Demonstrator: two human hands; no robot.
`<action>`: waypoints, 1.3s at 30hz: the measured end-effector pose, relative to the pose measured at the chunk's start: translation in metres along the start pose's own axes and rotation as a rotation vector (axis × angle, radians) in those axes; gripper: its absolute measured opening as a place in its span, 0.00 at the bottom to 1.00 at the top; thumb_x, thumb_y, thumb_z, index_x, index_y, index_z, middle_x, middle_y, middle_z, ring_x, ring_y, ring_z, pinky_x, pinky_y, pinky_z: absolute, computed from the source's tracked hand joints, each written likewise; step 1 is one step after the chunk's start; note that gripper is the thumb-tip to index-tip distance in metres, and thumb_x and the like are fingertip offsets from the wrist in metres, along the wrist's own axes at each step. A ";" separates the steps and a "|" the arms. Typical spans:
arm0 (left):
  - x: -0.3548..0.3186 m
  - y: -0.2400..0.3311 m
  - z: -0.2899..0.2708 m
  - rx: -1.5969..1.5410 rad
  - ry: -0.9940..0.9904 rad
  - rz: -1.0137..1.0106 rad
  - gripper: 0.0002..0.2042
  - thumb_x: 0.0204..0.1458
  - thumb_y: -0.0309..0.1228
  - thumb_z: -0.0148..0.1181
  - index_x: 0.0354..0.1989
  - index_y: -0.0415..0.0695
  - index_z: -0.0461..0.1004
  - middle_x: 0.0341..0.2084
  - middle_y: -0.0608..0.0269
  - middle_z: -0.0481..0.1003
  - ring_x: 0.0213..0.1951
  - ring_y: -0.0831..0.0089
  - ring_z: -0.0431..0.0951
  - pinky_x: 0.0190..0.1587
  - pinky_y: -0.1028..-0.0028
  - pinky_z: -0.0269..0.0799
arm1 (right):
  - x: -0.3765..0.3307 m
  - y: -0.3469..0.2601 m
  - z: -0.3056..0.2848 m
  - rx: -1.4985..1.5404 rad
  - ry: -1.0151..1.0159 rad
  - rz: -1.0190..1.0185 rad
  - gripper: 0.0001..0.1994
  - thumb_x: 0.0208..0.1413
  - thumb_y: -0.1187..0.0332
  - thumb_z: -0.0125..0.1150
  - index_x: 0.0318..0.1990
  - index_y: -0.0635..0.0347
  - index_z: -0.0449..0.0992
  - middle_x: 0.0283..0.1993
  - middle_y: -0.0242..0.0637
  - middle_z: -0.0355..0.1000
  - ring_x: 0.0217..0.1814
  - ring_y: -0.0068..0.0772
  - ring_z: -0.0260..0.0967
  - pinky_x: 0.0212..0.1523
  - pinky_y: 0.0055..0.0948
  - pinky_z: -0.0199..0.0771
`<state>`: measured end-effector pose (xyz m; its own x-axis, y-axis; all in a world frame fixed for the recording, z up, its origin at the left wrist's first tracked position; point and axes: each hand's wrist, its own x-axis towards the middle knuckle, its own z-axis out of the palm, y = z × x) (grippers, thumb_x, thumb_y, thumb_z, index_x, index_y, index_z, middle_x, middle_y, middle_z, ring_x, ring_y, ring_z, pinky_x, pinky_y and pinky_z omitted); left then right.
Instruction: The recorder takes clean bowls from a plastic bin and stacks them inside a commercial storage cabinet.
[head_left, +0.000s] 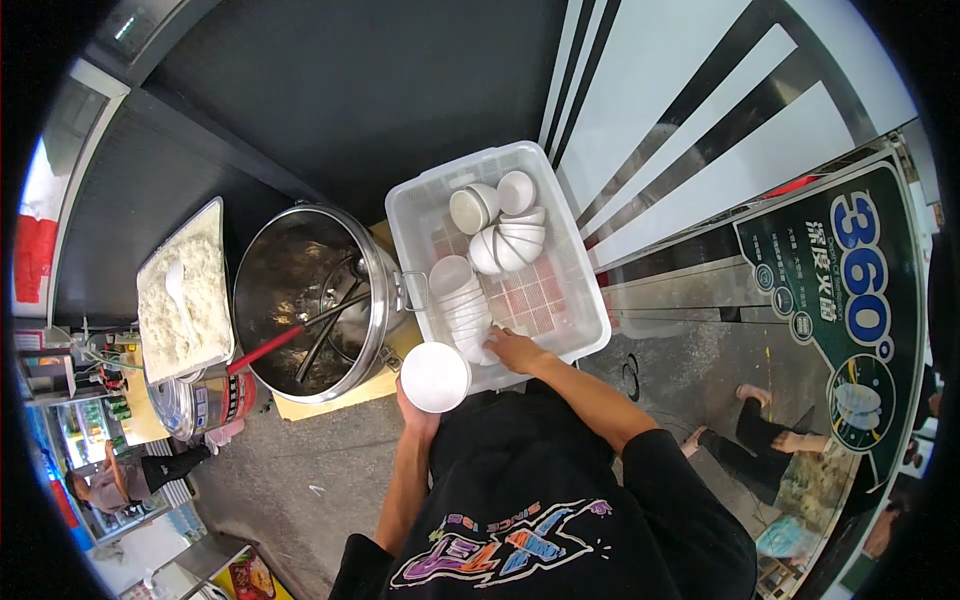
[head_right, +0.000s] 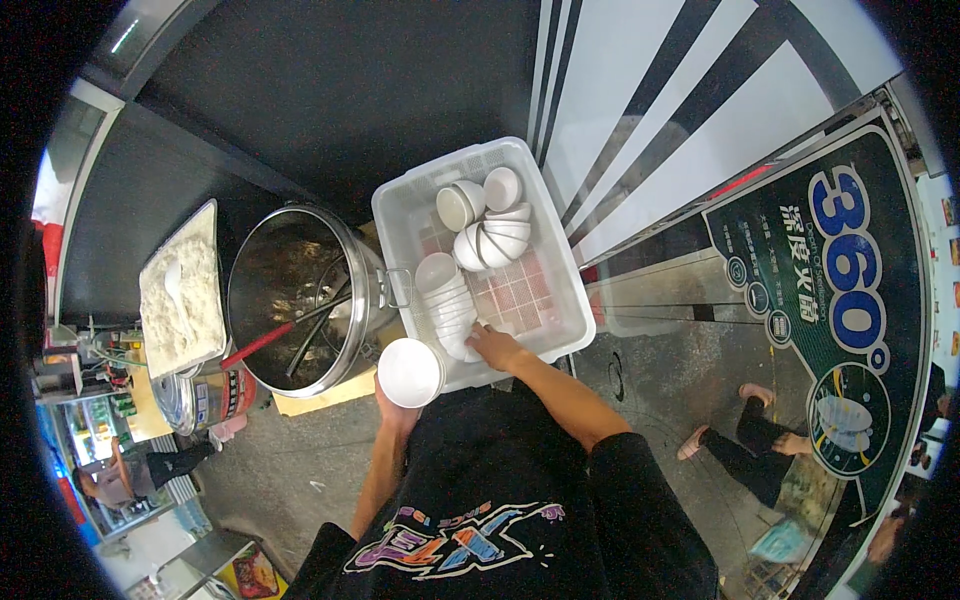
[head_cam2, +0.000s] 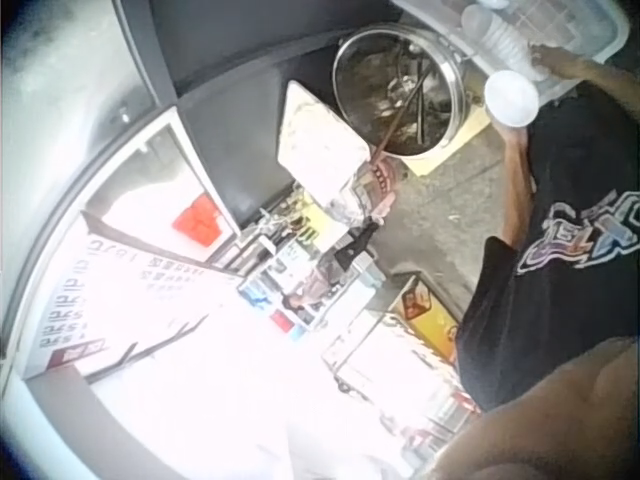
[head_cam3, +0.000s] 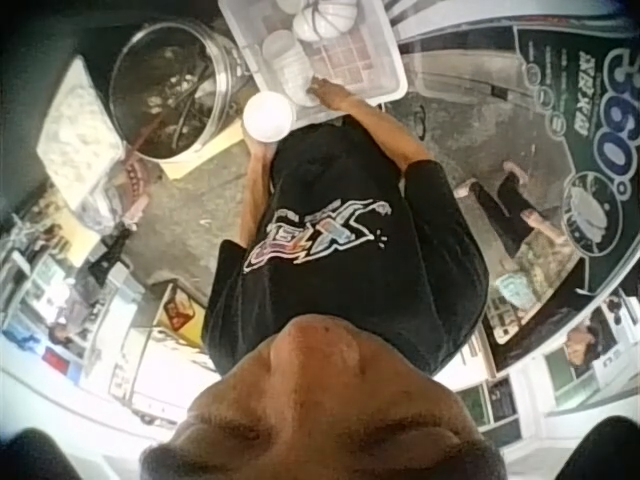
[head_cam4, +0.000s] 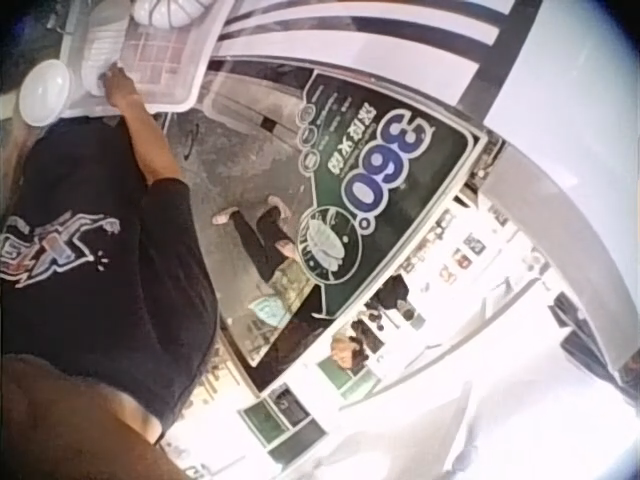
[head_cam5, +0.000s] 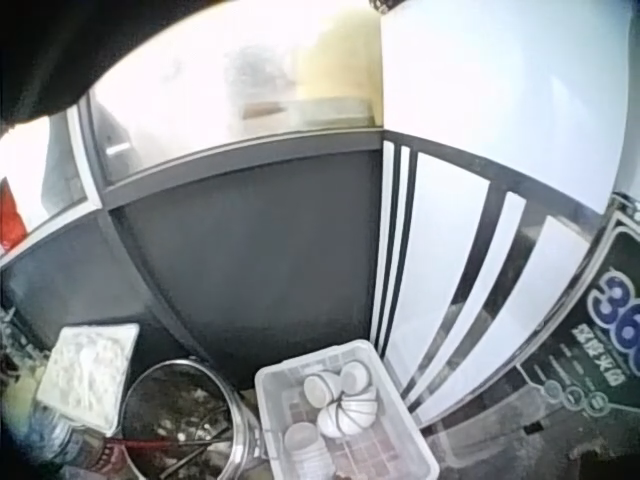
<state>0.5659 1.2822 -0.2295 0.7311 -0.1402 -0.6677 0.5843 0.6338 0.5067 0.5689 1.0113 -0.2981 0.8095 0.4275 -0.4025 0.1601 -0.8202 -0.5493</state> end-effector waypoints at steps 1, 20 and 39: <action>-0.001 0.000 0.002 -0.012 -0.005 -0.001 0.26 0.69 0.50 0.38 0.64 0.47 0.68 0.58 0.60 0.75 0.60 0.59 0.75 0.62 0.57 0.72 | 0.001 0.000 -0.001 0.001 -0.002 -0.002 0.30 0.51 0.79 0.63 0.64 0.51 0.68 0.70 0.46 0.57 0.68 0.55 0.64 0.58 0.46 0.79; 0.006 -0.009 0.021 0.100 -0.041 -0.034 0.30 0.68 0.55 0.35 0.67 0.46 0.66 0.62 0.58 0.73 0.62 0.56 0.74 0.63 0.53 0.70 | -0.001 0.049 -0.003 -0.198 -0.056 0.032 0.16 0.60 0.68 0.61 0.56 0.50 0.76 0.61 0.39 0.66 0.66 0.55 0.62 0.65 0.44 0.70; 0.023 -0.004 0.037 0.072 -0.035 -0.087 0.28 0.70 0.52 0.35 0.66 0.44 0.67 0.60 0.58 0.74 0.60 0.61 0.75 0.63 0.58 0.71 | -0.086 -0.018 -0.140 0.265 0.489 0.231 0.07 0.54 0.72 0.66 0.40 0.59 0.81 0.40 0.41 0.74 0.44 0.47 0.74 0.45 0.43 0.75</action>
<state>0.5934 1.2485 -0.2263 0.6877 -0.2195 -0.6920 0.6688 0.5624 0.4863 0.5753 0.9366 -0.1513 0.9825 -0.0266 -0.1845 -0.1467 -0.7213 -0.6769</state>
